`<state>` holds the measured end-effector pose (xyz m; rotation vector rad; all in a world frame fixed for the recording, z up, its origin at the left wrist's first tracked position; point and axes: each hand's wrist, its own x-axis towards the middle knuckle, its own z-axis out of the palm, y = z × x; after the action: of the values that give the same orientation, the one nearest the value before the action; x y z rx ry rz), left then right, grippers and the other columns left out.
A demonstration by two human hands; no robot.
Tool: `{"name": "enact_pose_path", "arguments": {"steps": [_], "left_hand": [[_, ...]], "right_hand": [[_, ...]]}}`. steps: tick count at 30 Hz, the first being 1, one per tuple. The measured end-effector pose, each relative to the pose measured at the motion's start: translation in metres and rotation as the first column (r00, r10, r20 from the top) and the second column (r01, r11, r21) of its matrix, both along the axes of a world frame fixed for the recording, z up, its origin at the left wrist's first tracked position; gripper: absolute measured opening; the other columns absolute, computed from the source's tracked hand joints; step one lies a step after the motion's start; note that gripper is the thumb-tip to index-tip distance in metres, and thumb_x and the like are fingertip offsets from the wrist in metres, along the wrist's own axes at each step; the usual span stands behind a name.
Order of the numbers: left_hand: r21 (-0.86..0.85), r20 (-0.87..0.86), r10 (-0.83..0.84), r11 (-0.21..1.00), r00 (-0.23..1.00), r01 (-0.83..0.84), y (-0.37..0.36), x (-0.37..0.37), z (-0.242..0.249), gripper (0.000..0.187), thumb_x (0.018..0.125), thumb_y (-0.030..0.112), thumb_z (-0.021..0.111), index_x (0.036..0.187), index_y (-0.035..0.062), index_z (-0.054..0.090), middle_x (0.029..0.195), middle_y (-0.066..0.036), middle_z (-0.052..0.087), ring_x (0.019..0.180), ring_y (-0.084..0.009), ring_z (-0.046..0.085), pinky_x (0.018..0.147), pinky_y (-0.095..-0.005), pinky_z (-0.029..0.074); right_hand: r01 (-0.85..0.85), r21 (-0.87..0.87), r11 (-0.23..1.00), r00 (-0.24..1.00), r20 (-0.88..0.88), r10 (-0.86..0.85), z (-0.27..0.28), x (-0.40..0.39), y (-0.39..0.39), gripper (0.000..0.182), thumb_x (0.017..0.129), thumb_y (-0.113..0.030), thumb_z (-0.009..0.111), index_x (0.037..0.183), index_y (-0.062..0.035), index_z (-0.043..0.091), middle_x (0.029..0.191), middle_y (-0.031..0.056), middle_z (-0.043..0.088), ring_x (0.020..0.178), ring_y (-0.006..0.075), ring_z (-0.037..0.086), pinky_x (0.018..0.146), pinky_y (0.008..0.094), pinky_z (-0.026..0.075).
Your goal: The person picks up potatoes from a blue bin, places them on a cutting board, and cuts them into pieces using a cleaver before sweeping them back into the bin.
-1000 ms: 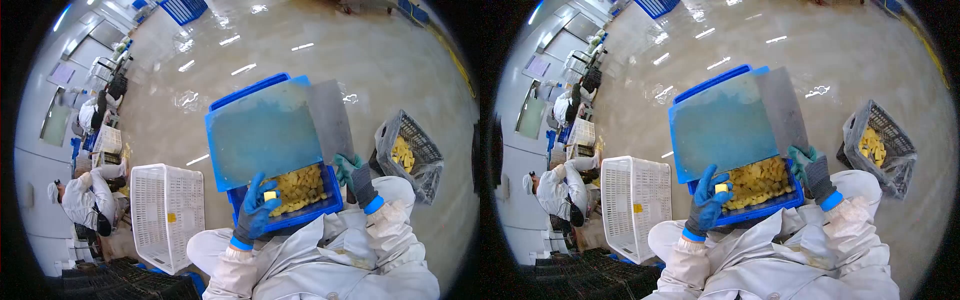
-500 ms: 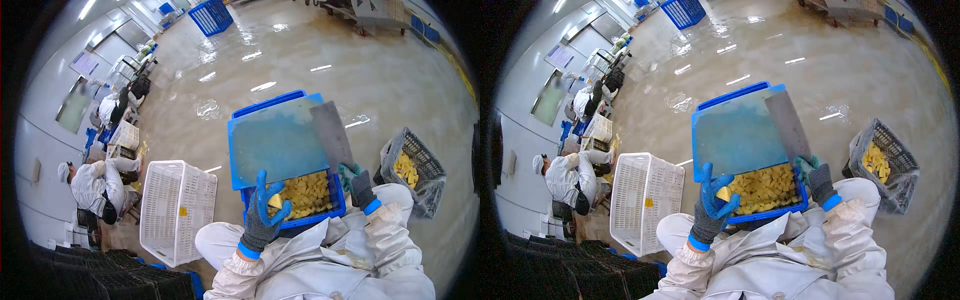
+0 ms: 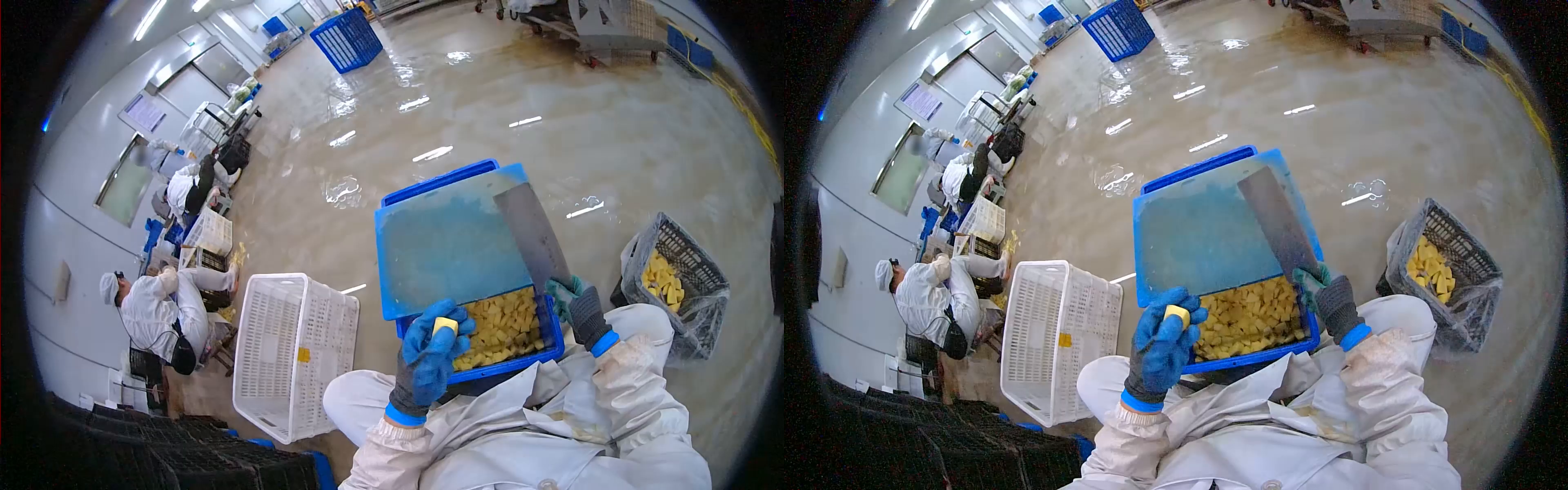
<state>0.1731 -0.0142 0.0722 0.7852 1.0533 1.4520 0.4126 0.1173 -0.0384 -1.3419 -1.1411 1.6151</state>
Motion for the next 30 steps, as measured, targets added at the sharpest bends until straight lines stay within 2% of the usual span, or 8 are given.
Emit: {"name": "enact_pose_path", "arguments": {"steps": [2, 4, 14, 17, 19, 22, 29, 30], "left_hand": [[-0.08, 0.214, 0.025, 0.997, 0.977, -0.008, 0.002, -0.004, -0.004, 0.043, 0.092, 0.014, 0.051, 0.131, 0.0023, 0.038, 0.124, -0.016, 0.048, 0.106, -0.0244, 0.055, 0.083, -0.03, 0.052], [0.015, 0.687, -0.051, 0.998, 0.725, 0.056, 0.004, -0.009, -0.016, 0.043, 0.094, 0.016, 0.047, 0.133, 0.002, 0.036, 0.129, -0.019, 0.044, 0.114, -0.0279, 0.05, 0.088, -0.0302, 0.051], [-0.042, 0.887, 0.041, 0.999, 0.46, -0.008, 0.008, -0.012, -0.017, 0.048, 0.092, 0.003, 0.045, 0.136, -0.0031, 0.028, 0.139, -0.019, 0.033, 0.128, -0.0334, 0.034, 0.106, -0.0358, 0.038], [-0.019, 0.788, 0.045, 0.999, 0.615, -0.049, 0.006, -0.007, -0.016, 0.052, 0.09, 0.001, 0.046, 0.138, -0.0009, 0.026, 0.139, -0.019, 0.032, 0.126, -0.0317, 0.037, 0.104, -0.0346, 0.039], [0.073, 0.115, 0.107, 0.991, 0.987, -0.116, 0.005, 0.001, -0.008, 0.064, 0.087, 0.004, 0.055, 0.141, 0.0031, 0.02, 0.138, -0.017, 0.032, 0.12, -0.0285, 0.043, 0.098, -0.0334, 0.043], [0.192, -0.347, 0.211, 0.97, 0.914, -0.151, 0.008, 0.006, -0.002, 0.078, 0.082, 0.002, 0.06, 0.143, 0.0065, 0.013, 0.138, -0.016, 0.031, 0.114, -0.0258, 0.047, 0.092, -0.0333, 0.046], [0.216, -0.702, 0.202, 0.974, 0.683, -0.066, 0.005, 0.002, -0.005, 0.078, 0.08, -0.003, 0.056, 0.143, 0.0041, 0.011, 0.137, -0.022, 0.033, 0.118, -0.0283, 0.046, 0.089, -0.0348, 0.046], [0.249, -0.835, 0.239, 0.967, 0.495, -0.048, 0.006, -0.002, -0.005, 0.075, 0.081, -0.002, 0.055, 0.143, 0.0026, 0.013, 0.136, -0.022, 0.035, 0.117, -0.0289, 0.047, 0.09, -0.0353, 0.046]], "right_hand": [[-0.002, 0.018, 1.0, 1.0, -0.006, 0.002, 0.006, -0.001, -0.002, 0.019, 0.084, -0.02, 0.065, 0.095, -0.0032, 0.064, 0.069, -0.001, 0.059, 0.053, 0.0056, 0.049, 0.048, 0.0226, 0.04], [-0.004, 0.03, 1.0, 1.0, -0.009, 0.004, 0.011, -0.001, -0.003, 0.02, 0.084, -0.02, 0.065, 0.095, -0.0034, 0.064, 0.069, -0.0012, 0.059, 0.052, 0.0054, 0.048, 0.047, 0.0226, 0.04], [-0.023, -0.013, 1.0, 1.0, -0.016, 0.023, -0.007, 0.0, 0.001, 0.021, 0.084, -0.022, 0.065, 0.097, -0.0047, 0.063, 0.068, -0.0019, 0.058, 0.049, 0.0049, 0.048, 0.044, 0.0214, 0.039], [-0.036, -0.026, 0.999, 0.999, 0.009, 0.037, -0.001, -0.001, 0.0, 0.021, 0.084, -0.022, 0.065, 0.097, -0.0052, 0.063, 0.068, -0.0021, 0.058, 0.049, 0.005, 0.047, 0.044, 0.0215, 0.039], [-0.037, -0.046, 0.998, 0.999, 0.02, 0.038, 0.0, -0.001, 0.0, 0.021, 0.085, -0.022, 0.065, 0.097, -0.0054, 0.063, 0.068, -0.0022, 0.058, 0.049, 0.005, 0.047, 0.044, 0.0216, 0.039], [-0.041, -0.022, 0.999, 0.999, -0.002, 0.041, -0.001, -0.002, -0.001, 0.021, 0.085, -0.022, 0.065, 0.097, -0.0059, 0.063, 0.068, -0.0022, 0.058, 0.049, 0.005, 0.047, 0.043, 0.0215, 0.039], [-0.075, 0.052, 0.996, 0.997, 0.021, 0.074, -0.001, -0.007, -0.003, 0.022, 0.085, -0.022, 0.063, 0.098, -0.0037, 0.064, 0.073, 0.0017, 0.062, 0.056, 0.0101, 0.053, 0.051, 0.027, 0.043], [-0.088, 0.156, 0.984, 0.995, 0.069, 0.078, -0.003, -0.006, -0.002, 0.024, 0.085, -0.023, 0.063, 0.099, -0.0024, 0.064, 0.075, 0.0052, 0.064, 0.059, 0.0135, 0.056, 0.056, 0.0306, 0.046]]}}
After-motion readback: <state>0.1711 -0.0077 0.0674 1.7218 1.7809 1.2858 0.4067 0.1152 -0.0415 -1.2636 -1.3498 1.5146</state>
